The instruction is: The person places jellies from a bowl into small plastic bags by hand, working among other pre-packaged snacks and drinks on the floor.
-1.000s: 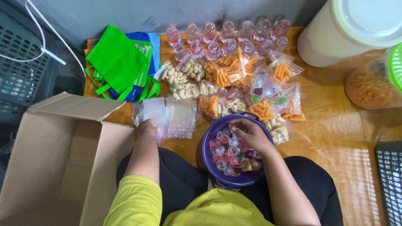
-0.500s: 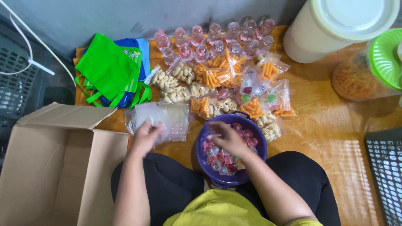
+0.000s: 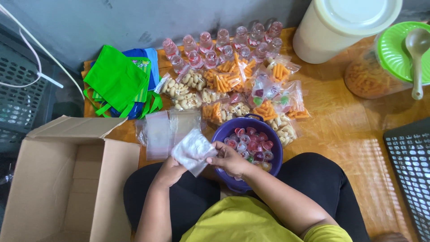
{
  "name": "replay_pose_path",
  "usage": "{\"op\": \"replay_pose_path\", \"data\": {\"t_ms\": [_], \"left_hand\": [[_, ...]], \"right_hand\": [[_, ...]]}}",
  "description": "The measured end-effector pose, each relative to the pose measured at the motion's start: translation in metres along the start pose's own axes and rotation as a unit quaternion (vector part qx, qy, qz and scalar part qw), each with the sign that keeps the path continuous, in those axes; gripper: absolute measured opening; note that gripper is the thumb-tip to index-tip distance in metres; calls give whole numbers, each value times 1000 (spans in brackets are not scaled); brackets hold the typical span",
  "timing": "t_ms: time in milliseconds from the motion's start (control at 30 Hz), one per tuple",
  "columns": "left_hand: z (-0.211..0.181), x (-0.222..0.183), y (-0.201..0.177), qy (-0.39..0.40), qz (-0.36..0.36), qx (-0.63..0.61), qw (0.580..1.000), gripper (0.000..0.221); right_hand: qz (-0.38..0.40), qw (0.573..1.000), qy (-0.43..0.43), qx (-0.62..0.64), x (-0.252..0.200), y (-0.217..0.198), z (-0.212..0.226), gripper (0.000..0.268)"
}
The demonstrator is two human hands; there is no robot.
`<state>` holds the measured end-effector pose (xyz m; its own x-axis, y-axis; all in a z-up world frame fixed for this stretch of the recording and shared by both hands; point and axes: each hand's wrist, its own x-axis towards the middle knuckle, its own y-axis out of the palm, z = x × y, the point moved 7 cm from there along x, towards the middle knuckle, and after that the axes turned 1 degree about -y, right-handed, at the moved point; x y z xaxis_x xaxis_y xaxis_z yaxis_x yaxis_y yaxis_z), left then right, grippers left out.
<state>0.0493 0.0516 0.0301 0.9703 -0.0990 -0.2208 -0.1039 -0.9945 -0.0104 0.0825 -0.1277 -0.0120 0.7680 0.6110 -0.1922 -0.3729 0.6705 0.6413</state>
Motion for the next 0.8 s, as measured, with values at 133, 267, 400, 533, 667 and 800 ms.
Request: {"op": "replay_pose_path", "data": {"t_ms": [133,267,400,533,667,800], "left_hand": [[-3,-1,9,-33,49,-252,966,60],[23,10,-7,-48,-12,-195,980,63],[26,16,-21,-43,-137,-89,986,25],[21,18,-25,-26,-153,-76,985,16],[11,19,-30,-6,-197,48,979,29],[11,17,-35,-32,-244,170,954,44]], "right_hand": [[-42,996,-4,-79,2,-2,12,37],[-95,978,-28,-185,2,-21,8,46],[-20,987,7,-160,0,-6,9,64],[-31,985,26,-165,7,-19,-5,35],[-104,984,39,-136,12,-28,-14,17],[-110,965,7,-239,8,-13,10,21]]}}
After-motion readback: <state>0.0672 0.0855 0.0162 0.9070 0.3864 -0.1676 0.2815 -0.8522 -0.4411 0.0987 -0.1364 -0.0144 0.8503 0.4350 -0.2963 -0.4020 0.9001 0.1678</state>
